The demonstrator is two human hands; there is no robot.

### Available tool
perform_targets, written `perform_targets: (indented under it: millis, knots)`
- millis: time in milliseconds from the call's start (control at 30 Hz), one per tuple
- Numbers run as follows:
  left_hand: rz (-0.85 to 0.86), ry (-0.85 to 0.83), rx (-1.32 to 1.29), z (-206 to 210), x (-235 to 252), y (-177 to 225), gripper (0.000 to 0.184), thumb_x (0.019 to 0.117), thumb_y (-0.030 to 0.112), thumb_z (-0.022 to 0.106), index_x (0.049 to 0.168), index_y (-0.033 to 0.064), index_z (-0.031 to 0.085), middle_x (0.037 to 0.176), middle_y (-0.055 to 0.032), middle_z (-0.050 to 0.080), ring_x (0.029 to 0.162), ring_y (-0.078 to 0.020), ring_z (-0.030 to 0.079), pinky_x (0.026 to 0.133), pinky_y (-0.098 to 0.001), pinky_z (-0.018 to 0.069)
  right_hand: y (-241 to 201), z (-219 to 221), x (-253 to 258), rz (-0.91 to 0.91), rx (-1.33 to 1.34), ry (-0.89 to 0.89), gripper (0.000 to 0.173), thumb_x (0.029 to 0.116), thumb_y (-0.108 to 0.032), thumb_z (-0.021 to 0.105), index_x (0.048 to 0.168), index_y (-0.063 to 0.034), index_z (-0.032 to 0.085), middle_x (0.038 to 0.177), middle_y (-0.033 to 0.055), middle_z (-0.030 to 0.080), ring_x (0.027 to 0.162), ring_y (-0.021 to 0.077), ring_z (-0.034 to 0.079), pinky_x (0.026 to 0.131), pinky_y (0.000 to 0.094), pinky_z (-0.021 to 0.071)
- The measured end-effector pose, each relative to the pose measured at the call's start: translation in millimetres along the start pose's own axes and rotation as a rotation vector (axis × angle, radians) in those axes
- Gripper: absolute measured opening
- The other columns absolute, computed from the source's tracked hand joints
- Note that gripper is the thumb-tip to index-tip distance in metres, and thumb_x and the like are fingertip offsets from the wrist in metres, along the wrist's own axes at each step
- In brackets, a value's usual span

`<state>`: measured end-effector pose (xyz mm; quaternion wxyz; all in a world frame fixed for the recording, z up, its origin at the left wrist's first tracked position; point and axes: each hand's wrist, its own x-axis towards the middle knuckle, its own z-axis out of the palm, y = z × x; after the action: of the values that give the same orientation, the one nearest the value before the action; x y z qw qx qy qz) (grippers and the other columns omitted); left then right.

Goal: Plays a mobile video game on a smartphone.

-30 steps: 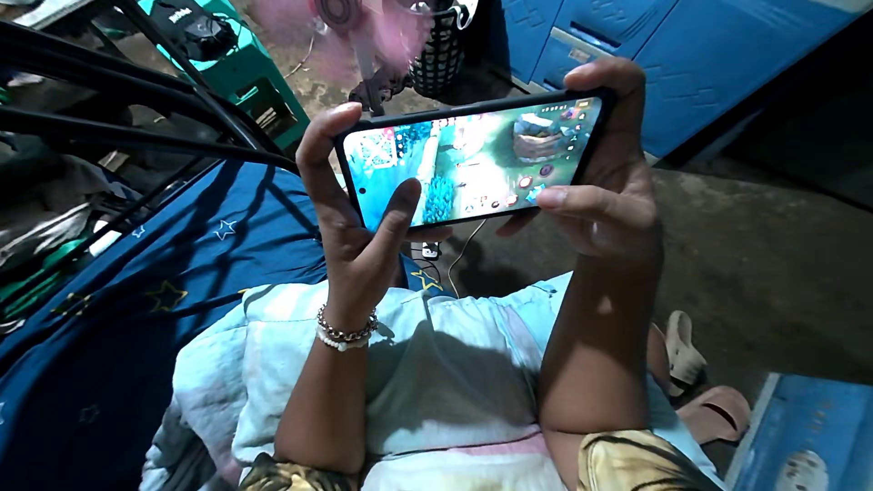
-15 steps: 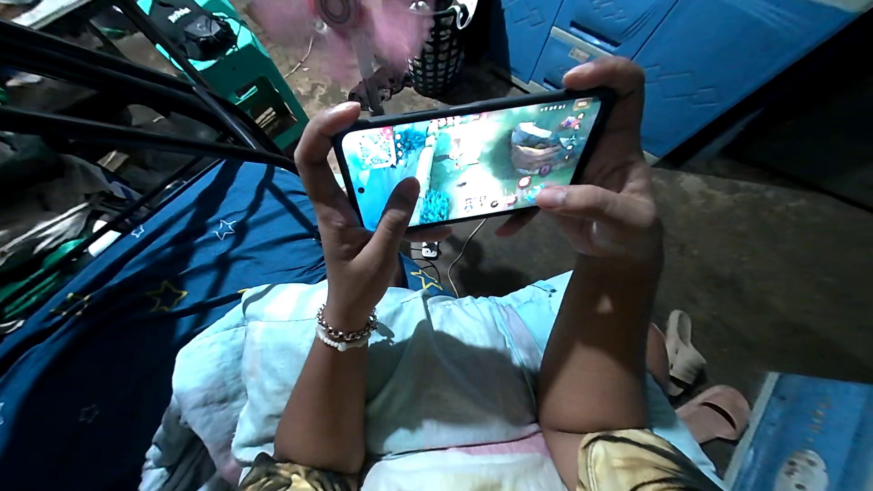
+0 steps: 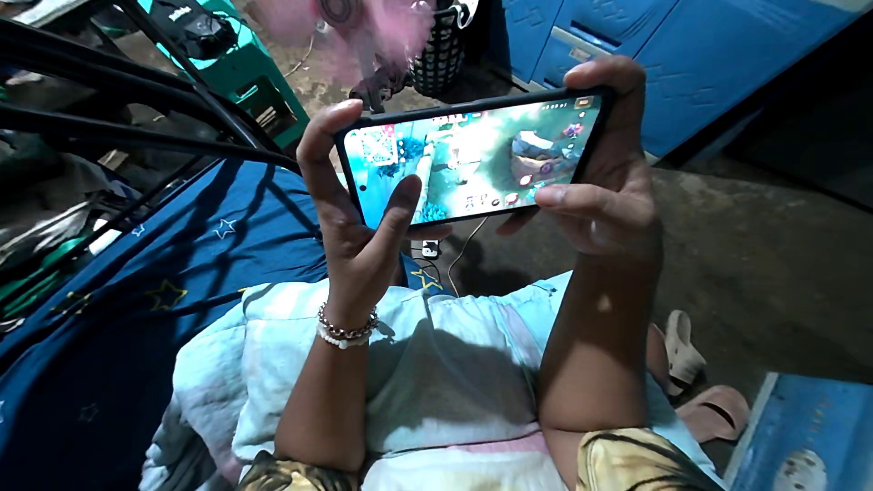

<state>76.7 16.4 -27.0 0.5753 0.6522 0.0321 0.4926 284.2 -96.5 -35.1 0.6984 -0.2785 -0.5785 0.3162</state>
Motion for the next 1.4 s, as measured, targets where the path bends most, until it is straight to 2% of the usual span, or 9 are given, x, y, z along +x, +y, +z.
perform_targets:
  millis: [133,400,567,767,1033,1200,1267,1400]
  knots:
    - [-0.001,0.010,0.007,0.5,0.2,-0.5,0.064,0.0983,0.006,0.064,0.149,0.0246,0.030,0.137,-0.0022,0.051,0.108,-0.0164,0.068,0.063,-0.0313,0.0663,-0.6,0.0,-0.2,0.005,0.010,0.004,0.066,0.0876,-0.005,0.072,0.140,-0.0244,0.036,0.130,0.0020,0.059,0.105,0.0201,0.070,0.059,0.0343,0.0657]
    - [0.000,0.002,-0.013,0.2,0.7,-1.1,0.064,0.0985,0.005,0.063,0.149,0.0238,0.028,0.137,-0.0031,0.049,0.109,-0.0175,0.067,0.064,-0.0323,0.0666,-0.1,-0.8,0.8,0.001,0.012,-0.011,0.066,0.0882,-0.006,0.072,0.140,-0.0245,0.036,0.130,0.0019,0.060,0.105,0.0202,0.070,0.059,0.0341,0.0658]
    - [-0.010,-0.003,-0.035,0.5,0.3,-0.6,0.065,0.0986,0.004,0.063,0.149,0.0244,0.027,0.135,-0.0039,0.051,0.103,-0.0182,0.070,0.062,-0.0331,0.0668,-0.1,0.0,0.2,0.002,0.007,0.002,0.065,0.0883,-0.005,0.071,0.139,-0.0243,0.036,0.130,0.0014,0.059,0.105,0.0194,0.070,0.060,0.0336,0.0659]
    - [-0.014,0.014,-0.018,0.6,0.1,-0.3,0.064,0.0984,0.004,0.063,0.149,0.0248,0.029,0.136,-0.0035,0.051,0.105,-0.0182,0.069,0.061,-0.0332,0.0665,0.5,0.1,-0.4,-0.007,0.008,0.000,0.066,0.0891,-0.005,0.072,0.140,-0.0240,0.036,0.131,0.0016,0.059,0.106,0.0193,0.070,0.060,0.0335,0.0660]
    - [0.016,0.006,0.001,-0.5,0.6,-2.1,0.065,0.0982,0.007,0.064,0.149,0.0232,0.028,0.137,-0.0027,0.049,0.107,-0.0169,0.068,0.064,-0.0322,0.0666,1.2,1.2,0.6,-0.031,-0.038,-0.006,0.067,0.0887,-0.004,0.072,0.141,-0.0228,0.035,0.131,0.0005,0.058,0.103,0.0174,0.070,0.059,0.0315,0.0652]
    - [0.050,0.006,0.041,-0.9,0.5,-2.8,0.064,0.0981,0.004,0.063,0.149,0.0207,0.027,0.137,-0.0016,0.049,0.110,-0.0150,0.066,0.073,-0.0299,0.0657,2.8,1.6,1.2,-0.044,-0.042,-0.016,0.069,0.0873,-0.001,0.073,0.140,-0.0228,0.035,0.130,0.0010,0.059,0.101,0.0169,0.071,0.059,0.0306,0.0651]
    - [0.041,0.031,0.048,0.3,0.5,-2.3,0.065,0.0971,0.005,0.065,0.148,0.0221,0.029,0.135,-0.0019,0.051,0.103,-0.0149,0.069,0.063,-0.0292,0.0659,2.7,2.6,1.5,-0.043,-0.035,-0.014,0.069,0.0867,0.000,0.074,0.140,-0.0228,0.035,0.130,0.0012,0.059,0.102,0.0172,0.071,0.059,0.0309,0.0653]
    - [0.037,0.028,0.035,-0.4,0.2,-1.8,0.066,0.0967,0.004,0.064,0.149,0.0224,0.028,0.135,-0.0016,0.050,0.103,-0.0142,0.068,0.061,-0.0280,0.0651,3.0,3.8,1.7,-0.039,-0.033,-0.019,0.069,0.0869,0.001,0.072,0.140,-0.0228,0.035,0.129,0.0010,0.059,0.100,0.0166,0.071,0.060,0.0305,0.0654]
